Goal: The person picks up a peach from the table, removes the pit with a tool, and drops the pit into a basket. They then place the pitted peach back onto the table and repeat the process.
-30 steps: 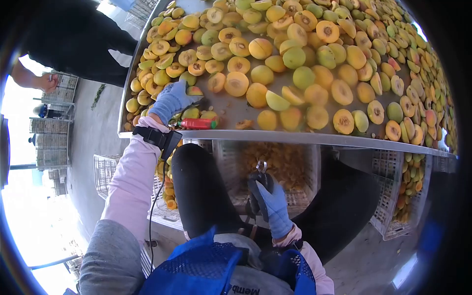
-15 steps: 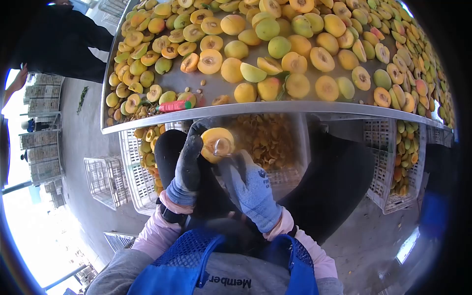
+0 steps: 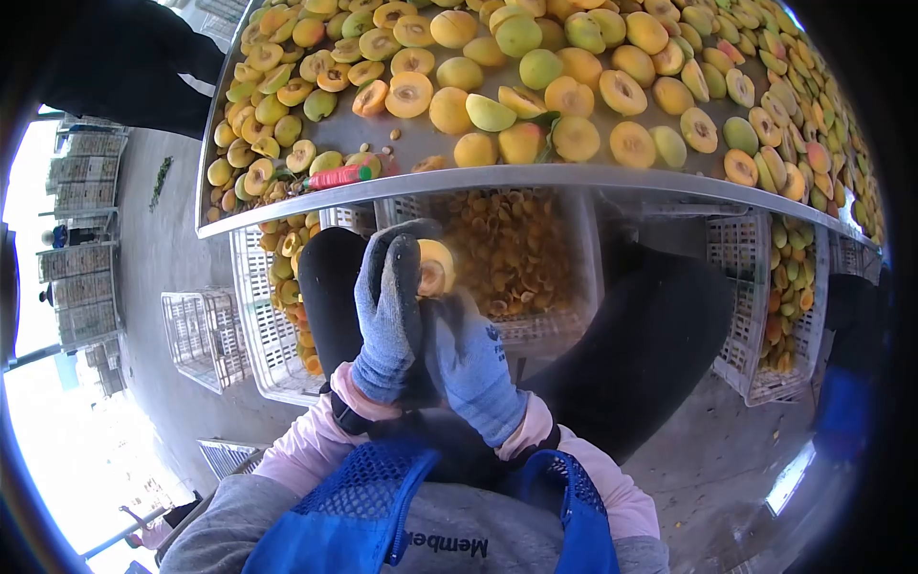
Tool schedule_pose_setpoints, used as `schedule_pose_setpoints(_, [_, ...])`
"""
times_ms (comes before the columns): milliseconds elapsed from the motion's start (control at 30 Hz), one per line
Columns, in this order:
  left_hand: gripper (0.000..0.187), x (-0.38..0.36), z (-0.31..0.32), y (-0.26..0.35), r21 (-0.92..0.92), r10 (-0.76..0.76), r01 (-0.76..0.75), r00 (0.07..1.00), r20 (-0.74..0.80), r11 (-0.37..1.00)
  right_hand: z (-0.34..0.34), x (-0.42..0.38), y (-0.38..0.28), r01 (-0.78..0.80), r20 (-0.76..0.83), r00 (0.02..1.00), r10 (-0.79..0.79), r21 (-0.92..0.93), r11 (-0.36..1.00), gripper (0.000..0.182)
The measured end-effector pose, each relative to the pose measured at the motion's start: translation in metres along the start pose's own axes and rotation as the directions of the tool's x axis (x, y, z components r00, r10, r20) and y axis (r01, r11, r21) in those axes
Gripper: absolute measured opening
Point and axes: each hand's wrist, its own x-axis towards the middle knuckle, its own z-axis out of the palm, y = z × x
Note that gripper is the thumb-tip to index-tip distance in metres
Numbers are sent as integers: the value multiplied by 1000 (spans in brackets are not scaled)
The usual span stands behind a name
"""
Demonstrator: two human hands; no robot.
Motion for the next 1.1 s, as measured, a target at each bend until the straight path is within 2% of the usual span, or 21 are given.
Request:
schedule_pose_setpoints(33, [24, -2, 0, 2, -16, -43, 43, 999, 10, 999, 1, -3, 4, 34, -33, 999, -34, -2, 999, 27])
schedule_pose_setpoints(100, [25, -5, -1, 7, -44, -129, 131, 991, 32, 990, -5, -6, 4, -80, 92, 993, 71, 105, 991, 30])
schedule_pose_setpoints(200, [25, -4, -8, 1, 1, -138, 139, 983, 119, 990, -18, -2, 16, -391, 334, 895, 295, 271, 880, 26])
schedule_pose_setpoints(233, [28, 1, -12, 0, 21, -118, 117, 974, 195, 993, -19, -2, 18, -449, 372, 868, 329, 308, 839, 23])
schedule_pose_setpoints(300, [28, 14, -24, 10, -107, -166, 242, 868, 467, 964, -21, 0, 12, -503, 392, 847, 359, 373, 780, 20])
schedule_pose_setpoints(400, [33, 32, -41, 11, 98, -416, 446, 702, 577, 889, -17, 0, 2, -582, 395, 806, 442, 390, 713, 22])
schedule_pose_setpoints(467, [34, 31, -35, 4, 203, -447, 401, 738, 505, 893, -17, 1, -3, -657, 436, 751, 496, 410, 633, 26])
schedule_pose_setpoints(500, [33, 24, -31, -1, 172, -206, 137, 846, 493, 976, -21, 1, -8, -691, 470, 721, 508, 434, 579, 29])
schedule_pose_setpoints(533, [29, 20, -27, -1, 169, -210, 145, 852, 479, 975, -22, 0, -11, -723, 504, 690, 519, 454, 521, 32])
schedule_pose_setpoints(600, [25, 17, -21, 3, 161, -211, 154, 868, 448, 975, -22, -1, -9, -694, 525, 714, 464, 446, 564, 33])
schedule_pose_setpoints(633, [25, 18, -21, 2, 117, -133, 87, 869, 477, 989, -22, -1, -9, -681, 538, 722, 436, 440, 585, 34])
schedule_pose_setpoints(700, [25, 22, -23, -3, 29, 29, -51, 854, 519, 998, -26, 0, -12, -786, 684, 618, 387, 542, 298, 36])
schedule_pose_setpoints(733, [25, 23, -25, -6, -20, -16, 31, 844, 535, 999, -28, 1, -13, -817, 748, 570, 339, 558, 142, 37])
schedule_pose_setpoints(800, [27, 23, -28, -15, -112, -96, 196, 811, 578, 974, -21, 1, 0, -830, 873, 486, 33, 474, -293, 39])
schedule_pose_setpoints(833, [28, 22, -27, -19, -142, -33, 141, 813, 581, 980, -18, 1, 4, -802, 874, 467, -136, 353, -482, 40])
schedule_pose_setpoints(900, [32, 20, -21, -26, -205, 96, 31, 806, 583, 978, -16, 0, 2, -743, 861, 482, -163, 303, -597, 41])
schedule_pose_setpoints(967, [35, 11, -19, -26, -271, -118, 314, 823, 556, 910, -15, -1, 4, -699, 854, 491, -175, 266, -664, 43])
schedule_pose_setpoints(1000, [37, 5, -19, -24, -307, -224, 442, 807, 546, 843, -14, -2, 8, -693, 855, 488, -178, 255, -675, 43])
schedule_pose_setpoints(1033, [43, 2, -18, -20, -315, -401, 594, 766, 503, 740, -13, -2, 10, -687, 856, 484, -184, 241, -685, 44])
schedule_pose_setpoints(1067, [44, -5, -18, -24, -172, -243, 318, 903, 353, 932, -13, -1, 11, -713, 799, 548, -249, 290, -639, 45])
schedule_pose_setpoints(1100, [46, -15, -19, -36, 31, -27, 20, 972, 232, 999, -15, 2, 11, -731, 737, 597, -317, 337, -593, 46])
